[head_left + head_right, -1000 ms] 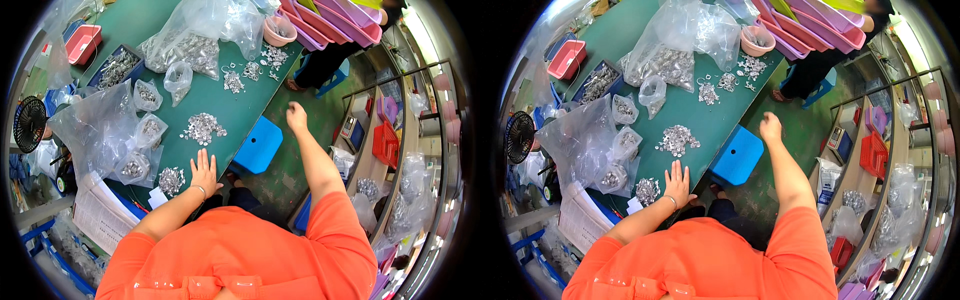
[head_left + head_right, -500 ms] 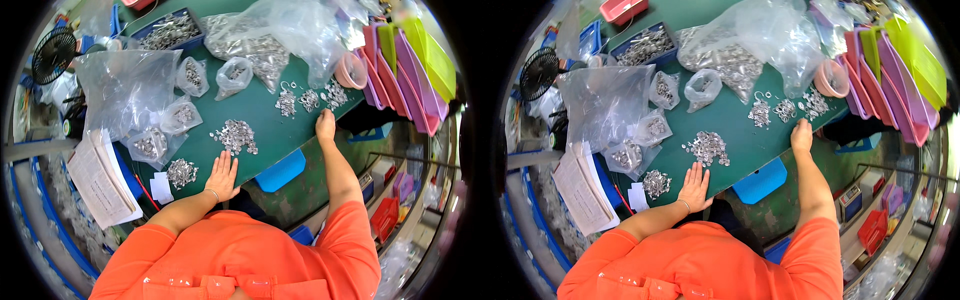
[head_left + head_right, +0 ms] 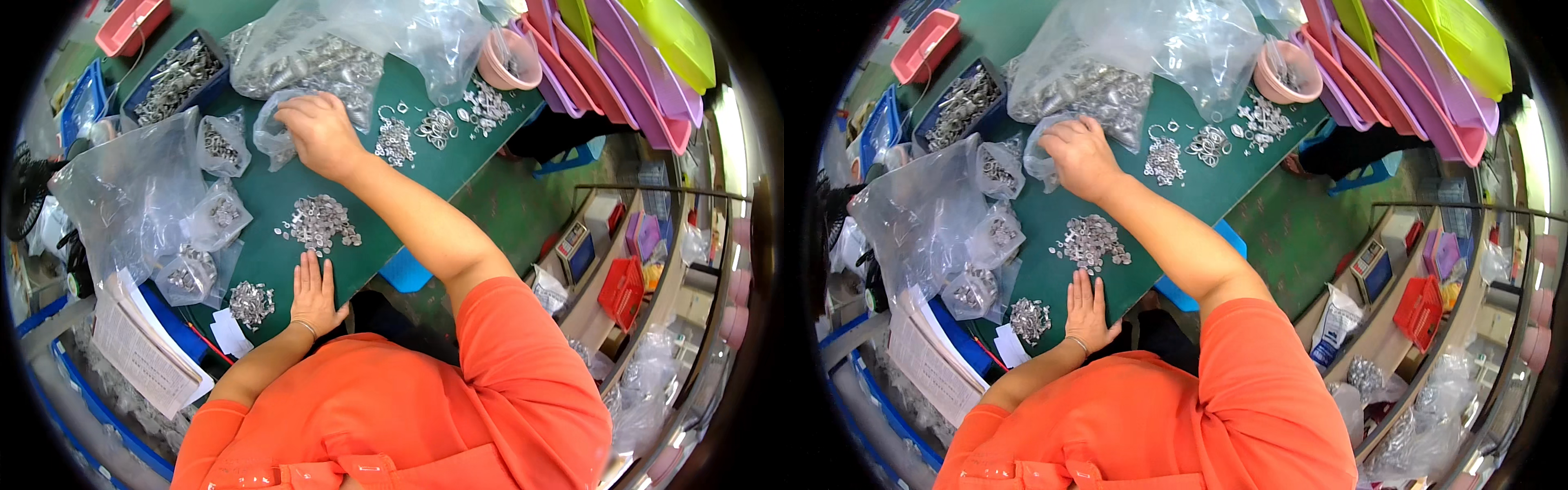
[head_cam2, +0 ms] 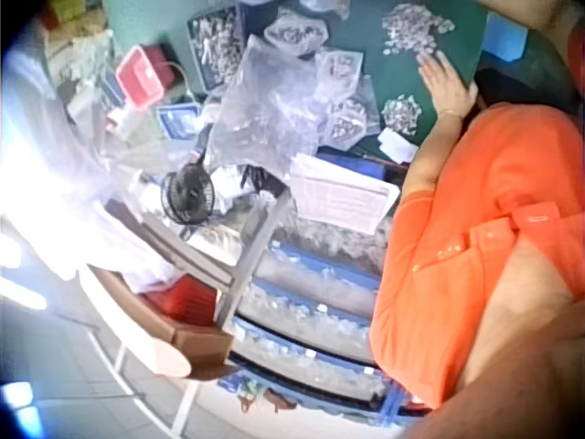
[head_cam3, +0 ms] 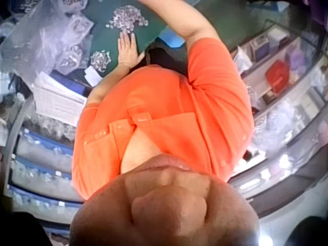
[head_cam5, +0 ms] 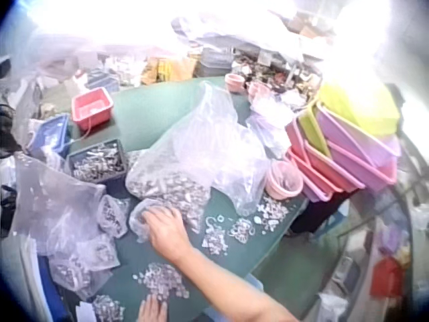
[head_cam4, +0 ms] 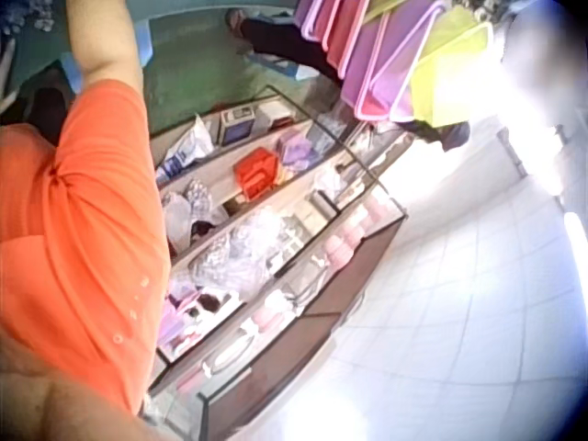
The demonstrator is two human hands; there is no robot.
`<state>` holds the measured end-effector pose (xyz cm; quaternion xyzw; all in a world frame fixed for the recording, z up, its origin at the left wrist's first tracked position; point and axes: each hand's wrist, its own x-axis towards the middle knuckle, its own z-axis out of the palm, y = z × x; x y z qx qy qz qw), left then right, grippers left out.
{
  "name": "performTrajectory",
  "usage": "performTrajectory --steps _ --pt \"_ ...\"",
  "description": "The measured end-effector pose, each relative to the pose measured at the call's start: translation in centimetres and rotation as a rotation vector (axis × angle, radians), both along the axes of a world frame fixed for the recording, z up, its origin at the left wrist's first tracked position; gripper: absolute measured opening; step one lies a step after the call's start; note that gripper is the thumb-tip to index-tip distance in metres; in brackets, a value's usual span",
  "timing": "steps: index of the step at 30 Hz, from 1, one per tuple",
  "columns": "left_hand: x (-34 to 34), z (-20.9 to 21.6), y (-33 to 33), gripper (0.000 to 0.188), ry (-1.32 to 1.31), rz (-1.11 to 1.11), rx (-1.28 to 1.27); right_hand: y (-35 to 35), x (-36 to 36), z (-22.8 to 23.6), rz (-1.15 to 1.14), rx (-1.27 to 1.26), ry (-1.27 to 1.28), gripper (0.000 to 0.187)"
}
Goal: The person sorts small silver metal parts on a green table, picking them up by hand and placing them into piles or plastic bags. They occasionally move bags and papers aside to access the workspace.
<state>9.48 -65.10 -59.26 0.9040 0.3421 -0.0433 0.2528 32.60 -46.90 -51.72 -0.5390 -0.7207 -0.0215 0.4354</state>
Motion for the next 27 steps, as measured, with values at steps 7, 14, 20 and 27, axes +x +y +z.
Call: performTrajectory --steps 7,14,20,27 --pt "0.3 0.6 0.3 0.099 0.003 -0.021 -0.012 -12.5 6.1 -3.7 -0.339 -0.142 0.228 0.022" --pt "-0.1 0.7 0.5 0.101 -0.001 -0.038 0.002 -28.5 8.6 -9.5 -0.804 -0.39 0.417 0.021" --pt "0.3 0.2 0.1 0.101 -0.017 -0.029 0.03 -32.0 10.1 -16.0 -0.952 -0.976 0.358 0.03" --pt "0.7 0.4 -0.3 0.101 0.006 0.017 0.069 -27.5 16.6 -22.6 -0.892 -1.416 0.152 0.061"
